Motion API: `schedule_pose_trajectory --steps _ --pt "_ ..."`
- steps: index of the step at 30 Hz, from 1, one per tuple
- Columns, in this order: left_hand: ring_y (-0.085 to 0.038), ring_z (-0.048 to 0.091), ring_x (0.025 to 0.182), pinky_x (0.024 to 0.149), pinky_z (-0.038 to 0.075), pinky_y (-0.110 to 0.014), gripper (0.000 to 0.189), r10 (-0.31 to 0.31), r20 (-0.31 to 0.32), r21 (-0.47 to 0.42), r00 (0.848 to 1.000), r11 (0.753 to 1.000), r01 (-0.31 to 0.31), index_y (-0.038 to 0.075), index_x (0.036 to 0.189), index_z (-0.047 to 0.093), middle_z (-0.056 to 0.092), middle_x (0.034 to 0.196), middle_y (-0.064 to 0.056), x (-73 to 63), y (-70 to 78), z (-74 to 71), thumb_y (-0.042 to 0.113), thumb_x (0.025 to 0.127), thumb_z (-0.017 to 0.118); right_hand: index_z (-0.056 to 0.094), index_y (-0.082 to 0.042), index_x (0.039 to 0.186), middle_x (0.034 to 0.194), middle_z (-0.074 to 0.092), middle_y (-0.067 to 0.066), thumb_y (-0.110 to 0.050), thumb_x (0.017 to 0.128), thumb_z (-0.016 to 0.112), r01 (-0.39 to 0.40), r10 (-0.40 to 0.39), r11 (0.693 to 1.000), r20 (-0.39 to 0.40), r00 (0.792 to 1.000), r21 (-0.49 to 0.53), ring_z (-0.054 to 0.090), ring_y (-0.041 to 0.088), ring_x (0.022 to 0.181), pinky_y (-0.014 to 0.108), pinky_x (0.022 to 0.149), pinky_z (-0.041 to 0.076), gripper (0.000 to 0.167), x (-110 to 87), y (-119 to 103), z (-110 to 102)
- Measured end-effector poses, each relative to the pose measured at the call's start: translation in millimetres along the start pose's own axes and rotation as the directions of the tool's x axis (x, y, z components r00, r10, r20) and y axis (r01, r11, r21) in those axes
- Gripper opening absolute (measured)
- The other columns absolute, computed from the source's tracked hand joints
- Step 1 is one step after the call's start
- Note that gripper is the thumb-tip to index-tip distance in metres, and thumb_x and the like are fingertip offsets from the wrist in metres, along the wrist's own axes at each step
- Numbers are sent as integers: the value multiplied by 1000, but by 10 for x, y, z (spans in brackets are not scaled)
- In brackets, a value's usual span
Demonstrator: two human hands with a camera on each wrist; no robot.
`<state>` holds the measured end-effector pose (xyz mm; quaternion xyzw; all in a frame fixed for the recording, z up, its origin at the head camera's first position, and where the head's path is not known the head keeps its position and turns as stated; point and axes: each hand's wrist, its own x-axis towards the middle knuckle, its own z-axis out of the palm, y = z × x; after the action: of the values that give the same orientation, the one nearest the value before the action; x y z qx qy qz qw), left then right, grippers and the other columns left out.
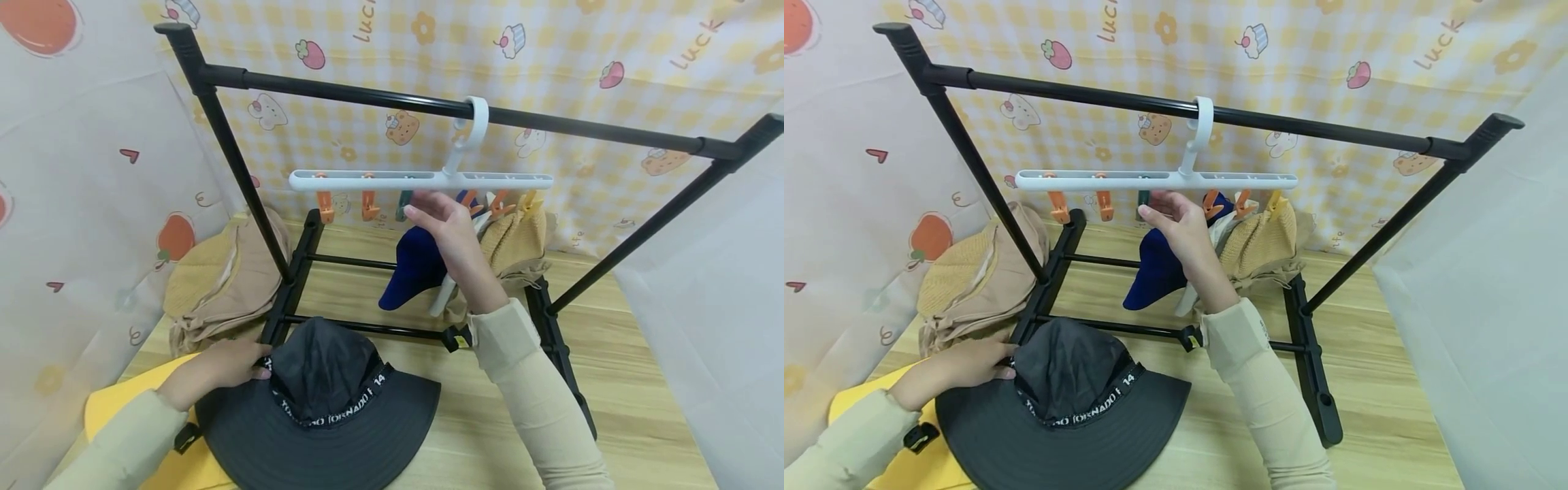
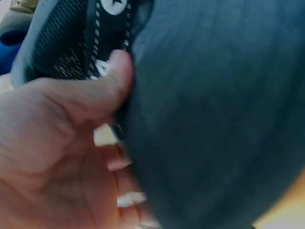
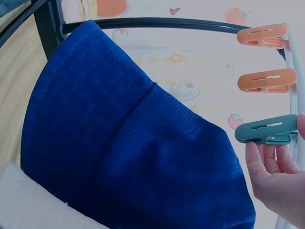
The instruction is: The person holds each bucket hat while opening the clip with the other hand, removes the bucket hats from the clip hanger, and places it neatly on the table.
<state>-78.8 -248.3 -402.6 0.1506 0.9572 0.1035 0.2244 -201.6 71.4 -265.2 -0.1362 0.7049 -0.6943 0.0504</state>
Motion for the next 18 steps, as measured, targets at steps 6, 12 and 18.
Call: schedule_pose_trajectory --steps 6,12,18 --pt "-44 46 109 80 41 -57 60 -35 -125 -18 992 999 33 -5 123 45 46 120 -25 44 286 -208 13 74 74 51 1 127 128 54 14 -12 90 59 6 -6 1000 5 1000 -4 50 19 118 34 106 35 40 -3 -4 9" --pt "-33 52 98 77 48 -45 40 75 -473 41 878 997 -64 -1 112 55 52 107 -17 18 782 -92 5 75 69 51 1 127 127 54 15 -12 91 59 8 -8 1000 7 1000 -13 52 20 116 34 106 36 39 -5 -6 18" --pt "-47 31 130 102 29 -59 82 100 -212 145 972 987 -70 8 137 44 37 143 -20 111 1035 345 57 75 66 51 1 127 128 54 15 -12 91 58 6 -6 1000 1 1000 -9 51 20 117 34 106 36 40 -7 2 3"
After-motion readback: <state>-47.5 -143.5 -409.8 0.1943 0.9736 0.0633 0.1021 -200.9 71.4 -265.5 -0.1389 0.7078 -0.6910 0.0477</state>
